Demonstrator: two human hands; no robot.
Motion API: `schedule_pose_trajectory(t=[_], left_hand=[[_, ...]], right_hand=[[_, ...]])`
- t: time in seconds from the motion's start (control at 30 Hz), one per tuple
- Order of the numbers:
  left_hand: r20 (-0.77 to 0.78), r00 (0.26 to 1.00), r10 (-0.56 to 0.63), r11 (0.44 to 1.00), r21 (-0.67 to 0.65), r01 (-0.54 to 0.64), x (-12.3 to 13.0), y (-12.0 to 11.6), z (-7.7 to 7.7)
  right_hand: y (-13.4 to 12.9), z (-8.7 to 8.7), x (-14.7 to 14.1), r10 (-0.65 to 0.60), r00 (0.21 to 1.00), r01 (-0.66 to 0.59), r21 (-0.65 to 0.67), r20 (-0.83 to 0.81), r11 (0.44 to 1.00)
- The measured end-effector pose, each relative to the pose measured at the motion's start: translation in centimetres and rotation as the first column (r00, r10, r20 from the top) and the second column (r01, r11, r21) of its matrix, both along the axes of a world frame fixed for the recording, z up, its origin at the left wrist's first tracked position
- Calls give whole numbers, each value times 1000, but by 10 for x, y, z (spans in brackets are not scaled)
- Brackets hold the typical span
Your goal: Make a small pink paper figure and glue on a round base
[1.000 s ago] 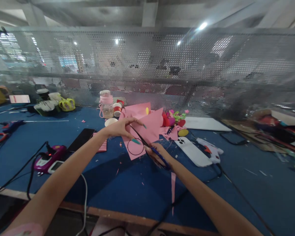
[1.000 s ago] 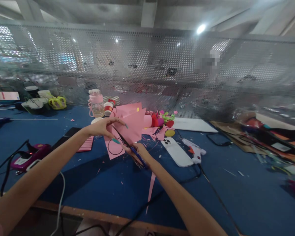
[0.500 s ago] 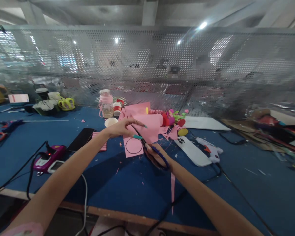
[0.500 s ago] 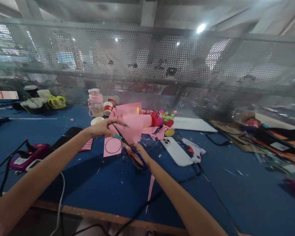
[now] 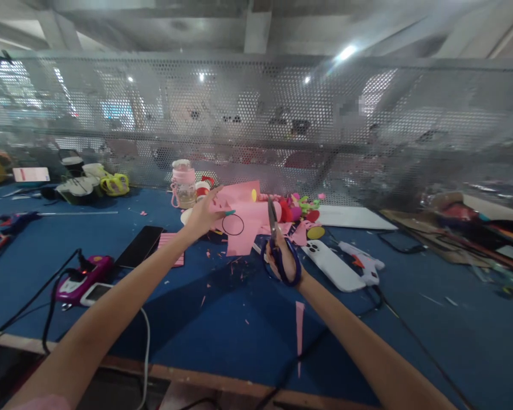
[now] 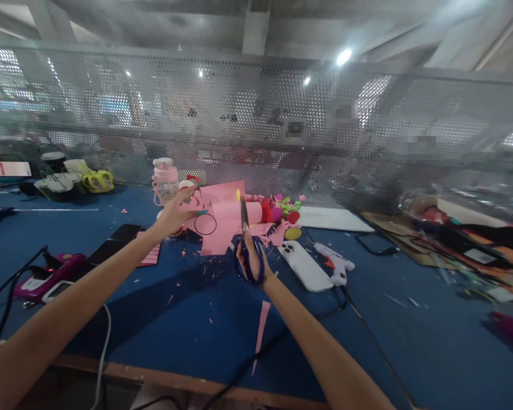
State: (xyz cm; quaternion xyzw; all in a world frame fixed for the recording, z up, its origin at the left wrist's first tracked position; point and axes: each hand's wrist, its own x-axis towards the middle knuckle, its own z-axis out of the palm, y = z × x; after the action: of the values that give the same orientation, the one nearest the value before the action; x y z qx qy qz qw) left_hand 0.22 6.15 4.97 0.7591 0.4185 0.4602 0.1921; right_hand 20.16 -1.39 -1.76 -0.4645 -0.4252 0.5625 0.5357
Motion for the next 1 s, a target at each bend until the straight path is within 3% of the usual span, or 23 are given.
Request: schedule_pose_trajectory(t=[0.1, 0.23, 0.4, 0.6, 0.67, 0.8, 0.93, 1.0], left_hand=[[67, 997, 25, 999, 45, -28, 3, -8, 4], [185, 982, 34, 997, 63, -46, 16, -29, 2], [325, 943, 64, 997, 22, -76, 28, -55, -11], [350, 922, 168, 986, -51, -160, 27, -67, -28], [370, 918, 142, 989, -89, -117, 25, -66, -31], [362, 932, -24, 970, -218, 110, 14, -58, -30], [264, 946, -190, 855, -429, 292, -4, -51, -22], [237, 934, -267, 813, -465, 350, -10, -53, -20]], right_hand=[[-2, 6, -4, -79, 996, 80, 35, -49, 996], [-5, 14, -12, -40, 990, 63, 174, -133, 983], [-10, 17, -19, -57, 986, 86, 184, -157, 979], [-21, 21, -26, -25, 991, 50, 193, -131, 980], [-23, 22, -27, -36, 993, 54, 167, -110, 984], [-16, 25, -20, -45, 999, 44, 149, 5, 988], [-7, 28, -9, -23, 992, 6, 130, 127, 992], [-5, 28, -8, 22, 987, -40, 112, 157, 993]])
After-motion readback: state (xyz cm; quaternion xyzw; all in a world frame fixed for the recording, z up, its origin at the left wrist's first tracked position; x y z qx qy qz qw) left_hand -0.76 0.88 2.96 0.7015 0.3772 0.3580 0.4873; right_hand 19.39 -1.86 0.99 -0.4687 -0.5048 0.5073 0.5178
